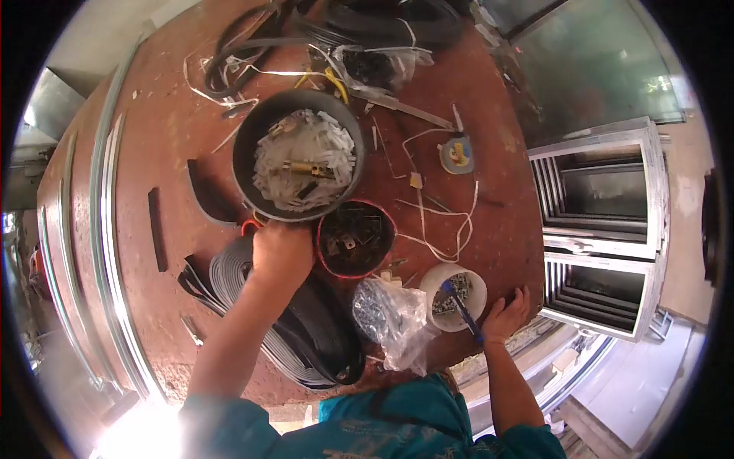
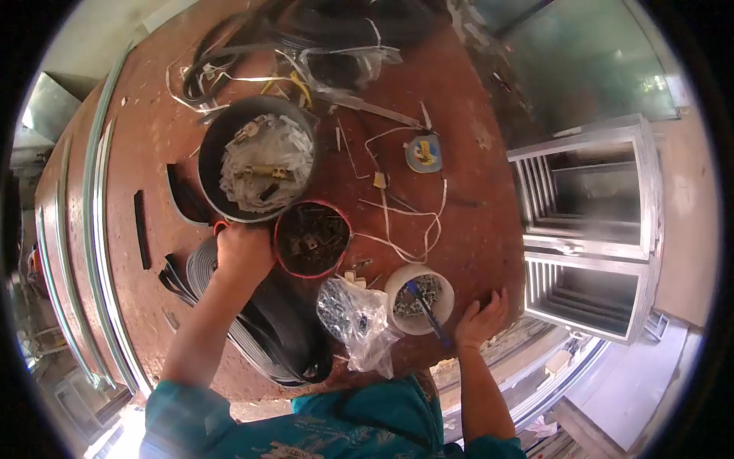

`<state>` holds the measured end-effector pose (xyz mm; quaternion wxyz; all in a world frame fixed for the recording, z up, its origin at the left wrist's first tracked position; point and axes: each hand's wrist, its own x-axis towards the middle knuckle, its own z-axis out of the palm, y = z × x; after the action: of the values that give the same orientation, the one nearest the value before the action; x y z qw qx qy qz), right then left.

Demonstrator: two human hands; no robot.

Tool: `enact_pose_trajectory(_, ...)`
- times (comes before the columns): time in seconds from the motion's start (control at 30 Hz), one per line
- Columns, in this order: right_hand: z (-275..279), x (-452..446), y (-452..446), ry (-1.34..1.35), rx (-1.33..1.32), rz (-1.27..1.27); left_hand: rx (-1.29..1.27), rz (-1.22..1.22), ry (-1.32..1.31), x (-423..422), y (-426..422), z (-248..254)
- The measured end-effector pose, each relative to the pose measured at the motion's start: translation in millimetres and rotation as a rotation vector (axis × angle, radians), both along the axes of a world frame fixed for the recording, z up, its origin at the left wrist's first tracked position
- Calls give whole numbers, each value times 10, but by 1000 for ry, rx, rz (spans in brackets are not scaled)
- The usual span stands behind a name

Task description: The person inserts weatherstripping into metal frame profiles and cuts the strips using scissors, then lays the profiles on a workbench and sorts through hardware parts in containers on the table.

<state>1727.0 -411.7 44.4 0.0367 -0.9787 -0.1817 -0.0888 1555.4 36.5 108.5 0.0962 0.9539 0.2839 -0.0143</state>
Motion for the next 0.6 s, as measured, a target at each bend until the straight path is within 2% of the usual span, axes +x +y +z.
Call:
enact_pose_trajectory(0.17, 24, 0, 39, -52, 31, 26, 131, -15, 82, 34, -28, -71)
enact_pose_trajectory(0.23, 59, -8, 68, -40, 27, 11, 97, -111, 122, 14, 4, -65)
enact_pose_trajectory(0.37, 9, 10, 26, -39, 22, 9, 32, -54, 31, 28, -12, -15)
enact_pose_trajectory(0.47, 50, -15, 59, 7, 17, -39, 11, 11, 153, 82, -12, -22)
enact_pose_trajectory(0.6, 36, -21, 39, 44, -11, -101, -37, 9, 21, -54, 34, 74)
